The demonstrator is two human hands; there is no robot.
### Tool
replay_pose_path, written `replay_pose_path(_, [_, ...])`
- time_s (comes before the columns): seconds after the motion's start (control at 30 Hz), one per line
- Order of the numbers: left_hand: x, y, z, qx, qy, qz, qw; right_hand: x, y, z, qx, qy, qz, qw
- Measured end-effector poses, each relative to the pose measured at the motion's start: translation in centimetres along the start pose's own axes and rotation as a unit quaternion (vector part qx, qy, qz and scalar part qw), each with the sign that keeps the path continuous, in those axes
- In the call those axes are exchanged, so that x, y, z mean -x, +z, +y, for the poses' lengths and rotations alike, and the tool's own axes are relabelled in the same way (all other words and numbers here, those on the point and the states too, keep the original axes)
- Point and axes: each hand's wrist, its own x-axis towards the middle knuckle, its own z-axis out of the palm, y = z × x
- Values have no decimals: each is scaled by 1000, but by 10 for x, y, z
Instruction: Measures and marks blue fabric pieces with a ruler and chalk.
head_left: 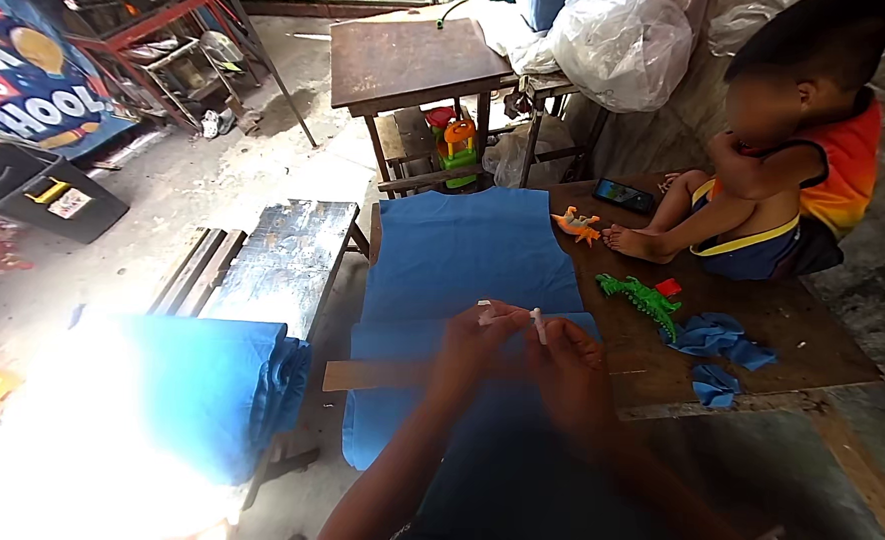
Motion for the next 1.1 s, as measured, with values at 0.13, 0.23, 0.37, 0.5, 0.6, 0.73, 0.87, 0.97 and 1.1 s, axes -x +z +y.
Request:
replay_pose_path(0.13, [-1,0,-4,26,-11,-43,999,2,-2,4,-32,29,-12,999])
replay_pose_path(0.23, [-2,-1,-3,-6,21,-60,998,1,-4,1,-17,39,-18,999])
replay_pose_path(0.37, [-1,5,1,-81,59,-16,995,0,-4,1,52,17,-7,998])
replay_pose_path(0.5, [1,8,3,-80,45,19,996,3,-7,6,125,-60,32,990])
replay_pose_path(0.6, [-1,6,3,-61,28,-8,998,3,-6,1,80,-47,42,995])
replay_pose_path(0.73, [-3,5,2,-64,41,-29,997,3,-6,-6,1,23,19,1000])
replay_pose_path(0.87, [-1,8,-2,-56,57,-12,997,2,-8,-2,-33,64,8,997])
replay_pose_path(0.97, [0,10,-6,-80,97,20,992,3,-11,4,59,-11,5,998])
replay_pose_path(1.1, [0,11,-8,-96,121,33,987,-1,-7,0,38,-31,50,998])
